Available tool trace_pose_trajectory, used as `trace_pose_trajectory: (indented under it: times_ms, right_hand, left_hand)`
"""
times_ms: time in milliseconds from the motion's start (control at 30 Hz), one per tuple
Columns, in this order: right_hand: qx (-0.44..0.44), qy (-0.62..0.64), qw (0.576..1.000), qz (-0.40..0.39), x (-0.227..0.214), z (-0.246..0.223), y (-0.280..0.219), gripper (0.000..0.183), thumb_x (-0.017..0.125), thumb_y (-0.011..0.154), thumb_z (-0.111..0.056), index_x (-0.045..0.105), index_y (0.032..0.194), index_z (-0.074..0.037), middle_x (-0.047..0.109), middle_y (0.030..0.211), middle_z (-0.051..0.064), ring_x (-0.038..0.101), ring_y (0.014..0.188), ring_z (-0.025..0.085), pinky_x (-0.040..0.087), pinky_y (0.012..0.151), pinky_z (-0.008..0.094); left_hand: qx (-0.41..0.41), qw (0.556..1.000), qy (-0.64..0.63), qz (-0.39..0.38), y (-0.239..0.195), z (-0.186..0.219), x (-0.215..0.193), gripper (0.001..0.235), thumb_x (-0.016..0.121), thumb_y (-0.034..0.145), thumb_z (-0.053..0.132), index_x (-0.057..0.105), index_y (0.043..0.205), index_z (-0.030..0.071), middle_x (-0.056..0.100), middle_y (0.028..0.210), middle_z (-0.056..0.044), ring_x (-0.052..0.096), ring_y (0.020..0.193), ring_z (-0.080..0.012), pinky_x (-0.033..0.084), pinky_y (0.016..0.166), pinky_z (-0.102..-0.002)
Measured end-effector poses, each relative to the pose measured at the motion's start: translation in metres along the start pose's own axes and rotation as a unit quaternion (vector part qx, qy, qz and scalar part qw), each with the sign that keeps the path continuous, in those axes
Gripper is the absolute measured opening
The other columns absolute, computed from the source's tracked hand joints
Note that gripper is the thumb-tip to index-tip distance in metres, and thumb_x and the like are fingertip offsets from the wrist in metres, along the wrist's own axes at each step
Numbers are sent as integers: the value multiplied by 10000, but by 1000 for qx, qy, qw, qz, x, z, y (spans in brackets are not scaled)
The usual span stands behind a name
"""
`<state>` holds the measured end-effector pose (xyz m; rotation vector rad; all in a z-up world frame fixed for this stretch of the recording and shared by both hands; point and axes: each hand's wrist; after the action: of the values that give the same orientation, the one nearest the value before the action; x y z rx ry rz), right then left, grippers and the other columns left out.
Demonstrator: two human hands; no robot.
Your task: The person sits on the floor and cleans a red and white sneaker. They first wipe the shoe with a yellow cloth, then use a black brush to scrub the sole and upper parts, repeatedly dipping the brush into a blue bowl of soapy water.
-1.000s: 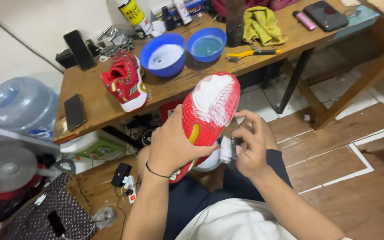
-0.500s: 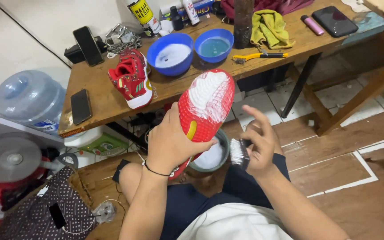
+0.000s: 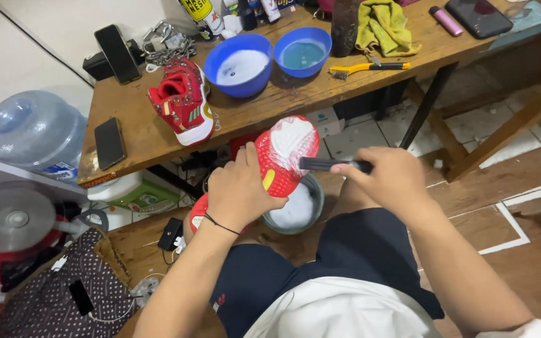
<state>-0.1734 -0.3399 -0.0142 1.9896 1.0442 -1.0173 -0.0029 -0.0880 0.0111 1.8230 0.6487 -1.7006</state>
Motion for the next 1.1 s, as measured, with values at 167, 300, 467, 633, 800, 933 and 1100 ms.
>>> trace_pose_trajectory:
  times_ms: [167, 300, 467, 633, 800, 933, 1100]
  right_hand:
    - [10, -57, 998, 7, 22, 15, 4, 643, 667, 1103, -743, 897, 1054, -145, 889, 911, 126, 860, 879, 351, 635, 860, 452]
    - [-66, -87, 989, 98, 46, 21, -3, 566, 750, 1086, -723, 879, 1010, -178, 865, 847, 75, 859, 863, 284, 608, 838, 392]
    - [-29, -137, 982, 126, 59, 59, 11, 547, 707, 1119, -756, 874, 1044, -240, 833, 827, 15, 828, 846, 268, 522, 945, 448]
    - [-4, -118, 985, 122, 37, 46, -4, 617, 702, 1166, -764, 838, 1133, -163, 797, 870, 79, 802, 917, 324, 423, 1041, 572]
    - [19, -138, 990, 38, 44, 68, -9, 599, 628, 1208, -727, 837, 1173, -167, 729, 826, 50, 708, 962, 331, 399, 1040, 667]
    - [45, -195, 980, 13, 67, 88, -15, 561, 619, 1175, -732, 772, 953, -240, 773, 904, -91, 717, 1267, 283, 267, 1091, 544]
    - [24, -214, 976, 23, 67, 92, -4, 623, 705, 1077, -863, 791, 951, -260, 688, 743, -61, 731, 1105, 280, 276, 1077, 525]
  left_hand:
    - [-8, 1000, -6, -26, 1, 6, -8, 1312, 829, 744, 859, 496, 1642, -39, 755, 1325, -230, 834, 1079, -449, 639, 918, -554]
    - [-24, 999, -14, -32, -6, 2, -11, 1266, 853, 762, 839, 524, 1635, -16, 769, 1301, -208, 836, 1098, -423, 632, 932, -517]
    - [-19, 999, -29, -22, -17, -14, 3, 1304, 859, 737, 832, 507, 1640, -39, 767, 1283, -235, 825, 1095, -473, 623, 941, -571]
    - [-5, 997, -82, -12, -30, -19, 19, 1362, 895, 685, 827, 494, 1665, -29, 756, 1344, -235, 812, 1144, -490, 608, 983, -594]
    - [-27, 981, -188, -43, -29, -4, 49, 1367, 870, 698, 817, 414, 1726, 40, 712, 1455, -196, 738, 1344, -461, 530, 1124, -604]
    - [-21, 981, -73, 177, -28, 10, 104, 1139, 844, 644, 745, 667, 1543, 69, 829, 1196, -67, 826, 1028, -317, 615, 852, -478]
    - [10, 976, -67, 206, -16, -7, 108, 967, 968, 660, 697, 727, 1353, 67, 764, 921, -56, 752, 787, -299, 558, 664, -413]
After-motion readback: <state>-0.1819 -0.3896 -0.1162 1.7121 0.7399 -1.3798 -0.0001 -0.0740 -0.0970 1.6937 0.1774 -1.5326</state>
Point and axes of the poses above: each hand's wrist, its own y-axis towards the middle knuckle, its own x-axis out of the palm, z = x × y
